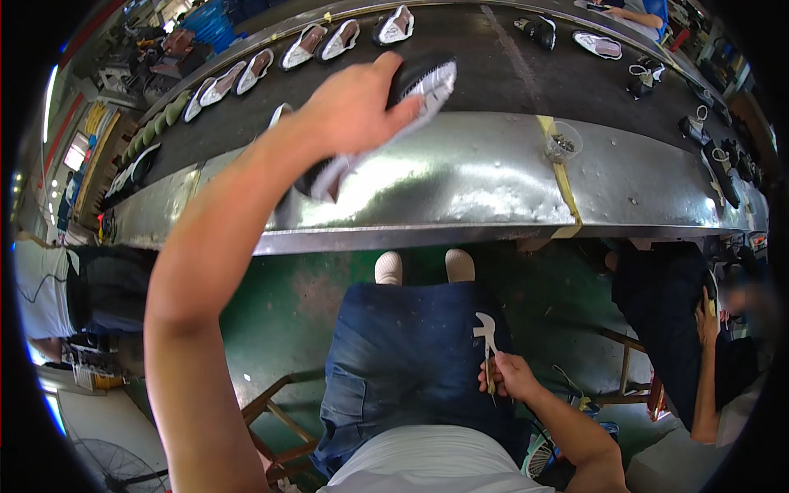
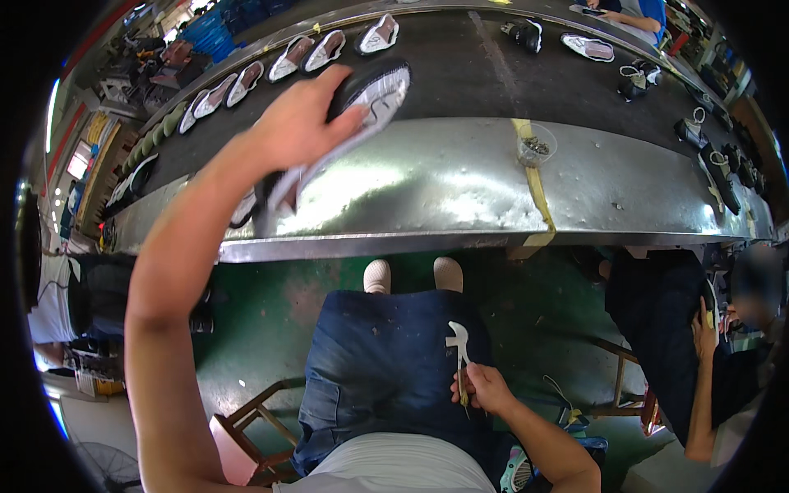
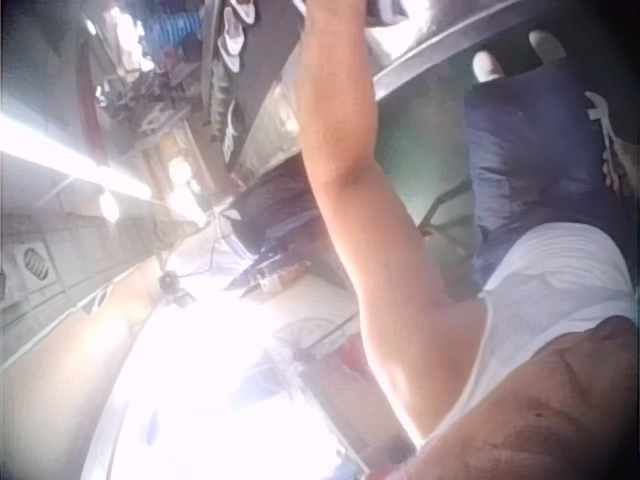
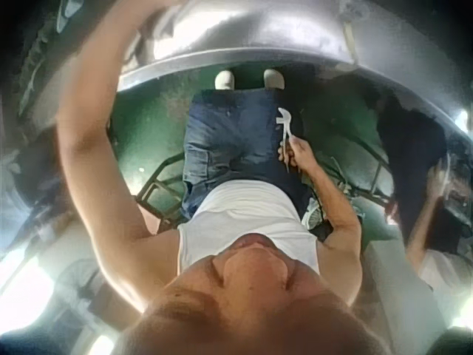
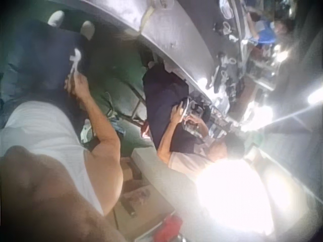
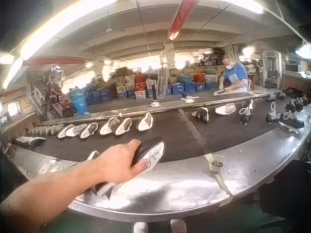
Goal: Assembling and finishing footwear on a shoe factory production line using pliers.
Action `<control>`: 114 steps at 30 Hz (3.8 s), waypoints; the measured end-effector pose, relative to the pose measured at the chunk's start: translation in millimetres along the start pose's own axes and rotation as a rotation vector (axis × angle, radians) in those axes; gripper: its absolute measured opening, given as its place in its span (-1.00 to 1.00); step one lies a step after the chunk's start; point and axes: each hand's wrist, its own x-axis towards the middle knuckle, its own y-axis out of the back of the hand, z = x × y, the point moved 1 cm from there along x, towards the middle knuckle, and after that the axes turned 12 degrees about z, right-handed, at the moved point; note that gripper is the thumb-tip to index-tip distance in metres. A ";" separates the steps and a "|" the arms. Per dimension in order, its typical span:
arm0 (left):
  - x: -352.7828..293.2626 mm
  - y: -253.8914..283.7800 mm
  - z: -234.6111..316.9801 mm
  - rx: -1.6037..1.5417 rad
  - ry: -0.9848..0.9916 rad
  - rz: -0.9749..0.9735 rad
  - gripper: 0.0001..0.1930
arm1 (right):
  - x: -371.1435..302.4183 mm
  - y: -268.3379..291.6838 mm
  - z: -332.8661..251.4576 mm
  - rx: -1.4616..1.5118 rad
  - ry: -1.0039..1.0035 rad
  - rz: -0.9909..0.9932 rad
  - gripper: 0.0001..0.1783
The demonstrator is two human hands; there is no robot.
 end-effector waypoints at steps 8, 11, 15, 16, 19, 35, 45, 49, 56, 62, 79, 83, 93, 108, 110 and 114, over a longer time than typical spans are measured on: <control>99.3 -148.7 -125.2 0.573 -0.334 0.073 -0.39 | 8.5 13.7 4.6 0.100 -0.084 -0.064 -0.41; 99.4 -190.5 -133.1 0.439 -0.196 -0.144 -0.36 | 3.8 15.0 -2.4 0.128 -0.075 -0.065 -0.40; 113.6 -151.7 -96.8 0.263 -0.110 -0.222 -0.50 | 4.7 23.1 3.7 0.164 -0.089 -0.051 -0.39; 112.1 -129.6 -91.8 0.242 0.067 -0.265 -0.52 | 7.3 24.7 3.8 0.152 -0.081 -0.058 -0.39; 71.1 -97.5 -147.9 0.316 0.230 0.036 -0.51 | 11.4 21.4 4.3 0.140 -0.065 -0.072 -0.38; -123.1 40.9 -111.8 -0.851 0.429 0.105 -0.24 | -6.5 -9.6 8.0 -0.018 0.030 0.043 -0.36; -384.9 -110.0 94.3 -1.402 0.758 0.163 -0.04 | -79.7 -72.4 -46.8 -0.631 0.681 0.212 -0.41; -394.3 -117.2 97.6 -1.480 0.643 0.023 -0.25 | -85.8 -117.0 -70.3 -0.703 0.833 0.180 -0.36; -400.5 -117.6 98.1 -1.400 0.582 0.018 -0.41 | -82.3 -153.4 -100.7 -0.895 1.279 0.129 -0.47; -399.4 -121.7 92.0 -1.303 0.538 0.075 -0.49 | -56.1 -154.3 -109.7 -0.604 0.844 0.274 -0.71; -389.7 -122.9 93.0 -1.291 0.632 0.084 -0.51 | -113.1 -120.4 -61.0 -0.265 0.131 -0.211 -0.75; -384.4 -122.3 90.0 -1.239 0.627 0.047 -0.55 | -98.5 -113.4 -65.4 -0.424 0.214 -0.255 -0.76; -388.5 -156.4 75.9 -1.435 0.727 0.076 -0.57 | -40.5 -120.8 -0.2 -0.745 0.863 0.243 -0.62; -377.7 -128.3 103.0 -1.453 0.838 0.139 -0.57 | -110.0 -99.5 -44.7 -0.909 0.524 -0.077 -0.74; -378.7 -126.8 103.2 -1.447 0.841 0.119 -0.59 | -125.2 -100.5 -49.9 -0.736 0.460 -0.053 -0.71; -373.1 -122.6 104.9 -1.433 0.764 0.050 -0.54 | -113.9 -120.7 -51.7 -0.620 0.937 0.223 -0.65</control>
